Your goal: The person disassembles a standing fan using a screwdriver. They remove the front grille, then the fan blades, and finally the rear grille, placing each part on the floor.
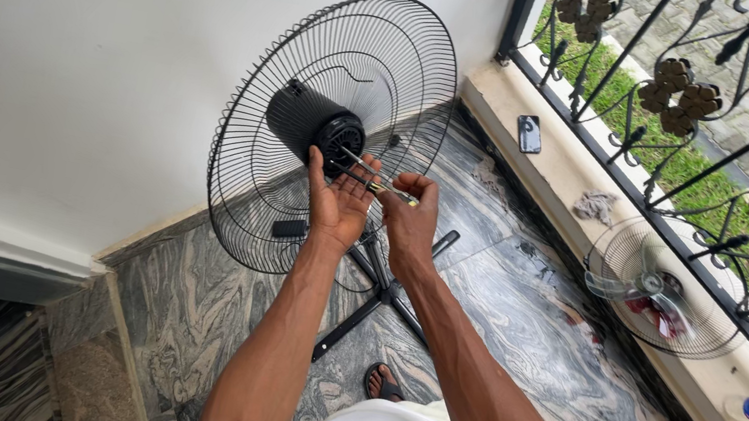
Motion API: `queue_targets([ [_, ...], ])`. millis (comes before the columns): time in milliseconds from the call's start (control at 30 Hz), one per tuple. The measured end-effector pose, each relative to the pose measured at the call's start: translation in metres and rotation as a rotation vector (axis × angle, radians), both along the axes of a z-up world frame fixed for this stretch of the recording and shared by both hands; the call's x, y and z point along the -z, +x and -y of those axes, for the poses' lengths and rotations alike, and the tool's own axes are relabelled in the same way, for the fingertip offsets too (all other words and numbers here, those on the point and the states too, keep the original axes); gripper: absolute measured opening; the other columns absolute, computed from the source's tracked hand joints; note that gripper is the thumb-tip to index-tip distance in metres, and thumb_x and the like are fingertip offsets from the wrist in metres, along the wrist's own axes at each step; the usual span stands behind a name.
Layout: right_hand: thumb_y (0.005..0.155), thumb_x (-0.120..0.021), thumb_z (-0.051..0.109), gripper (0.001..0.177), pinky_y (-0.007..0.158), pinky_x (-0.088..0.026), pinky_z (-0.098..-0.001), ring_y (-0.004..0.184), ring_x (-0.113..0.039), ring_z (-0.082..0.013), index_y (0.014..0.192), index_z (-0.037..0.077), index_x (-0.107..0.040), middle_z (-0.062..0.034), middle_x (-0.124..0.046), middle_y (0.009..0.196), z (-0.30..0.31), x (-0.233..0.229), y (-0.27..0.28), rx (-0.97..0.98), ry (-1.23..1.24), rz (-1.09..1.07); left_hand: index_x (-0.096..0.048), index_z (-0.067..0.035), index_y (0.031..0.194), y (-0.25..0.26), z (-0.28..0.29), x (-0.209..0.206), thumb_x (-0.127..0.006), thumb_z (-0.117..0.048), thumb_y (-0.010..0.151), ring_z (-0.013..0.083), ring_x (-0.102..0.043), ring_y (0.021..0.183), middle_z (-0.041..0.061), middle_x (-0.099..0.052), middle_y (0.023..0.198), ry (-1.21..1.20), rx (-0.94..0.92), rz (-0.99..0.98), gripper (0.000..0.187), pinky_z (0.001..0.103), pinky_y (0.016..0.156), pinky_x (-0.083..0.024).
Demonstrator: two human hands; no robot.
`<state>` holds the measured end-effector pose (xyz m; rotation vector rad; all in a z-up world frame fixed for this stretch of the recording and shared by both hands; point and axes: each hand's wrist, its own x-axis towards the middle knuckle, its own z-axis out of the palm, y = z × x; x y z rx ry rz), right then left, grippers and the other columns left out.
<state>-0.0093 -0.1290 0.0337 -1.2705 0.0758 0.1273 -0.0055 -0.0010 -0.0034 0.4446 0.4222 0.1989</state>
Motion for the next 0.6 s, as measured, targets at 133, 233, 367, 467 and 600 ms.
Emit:
queue_targets([
  [133,0.092,-0.072,0.019,0.03,0.045,-0.041,-0.0244,0.061,-0.048,-0.0122,0.107,0.004,-0.051,-0.0092,-0.056,0.097,-0.005,-0.007,-0.004,0.029,0.045,-0.177,-0.046,0.01,0.135,-0.001,-0.002,-0.003,-0.068,-0.071,0.079,0.0275,-0.062,0.123,0.016,-0.061,0.13,-0.009,-0.001,0.004,0.101,0.04,0.109,-0.048],
  [233,0.085,-0.071,0.01,0.031,0.052,-0.047,-0.0232,0.068,-0.052,-0.0102,0.108,0.005,-0.051,-0.0063,-0.057,0.102,-0.002,-0.001,-0.005,0.036,0.01,-0.046,-0.048,0.01,0.133,0.0,-0.001,0.0,-0.07,-0.071,0.079,0.0284,-0.063,0.121,0.016,-0.062,0.128,-0.031,0.002,0.022,0.099,0.04,0.104,-0.05],
  [367,0.09,-0.07,0.018,0.03,0.053,-0.041,-0.0296,0.069,-0.049,-0.0152,0.108,0.004,-0.052,-0.0078,-0.056,0.099,-0.004,0.011,-0.003,0.067,0.043,-0.126,-0.049,0.009,0.131,-0.001,-0.006,0.009,-0.071,-0.07,0.079,0.0288,-0.063,0.12,0.016,-0.063,0.126,-0.05,0.013,0.037,0.098,0.04,0.101,-0.051],
  [467,0.09,-0.073,0.014,0.029,0.074,-0.045,-0.0303,0.086,-0.054,-0.0158,0.109,0.001,-0.055,-0.0102,-0.06,0.102,-0.015,0.018,0.005,0.141,-0.073,0.089,-0.051,0.007,0.13,0.007,-0.016,0.012,-0.073,-0.072,0.078,0.0285,-0.063,0.119,0.017,-0.063,0.125,-0.055,0.069,0.109,0.097,0.04,0.1,-0.052],
  [600,0.089,-0.078,0.017,0.034,0.071,-0.05,-0.0284,0.086,-0.056,-0.0119,0.109,0.003,-0.054,-0.0077,-0.058,0.103,-0.009,0.006,-0.007,0.127,-0.097,0.013,-0.055,0.006,0.128,0.0,-0.014,0.01,-0.075,-0.071,0.071,0.0273,-0.063,0.125,0.013,-0.064,0.128,-0.073,0.056,0.03,0.097,0.04,0.104,-0.054],
])
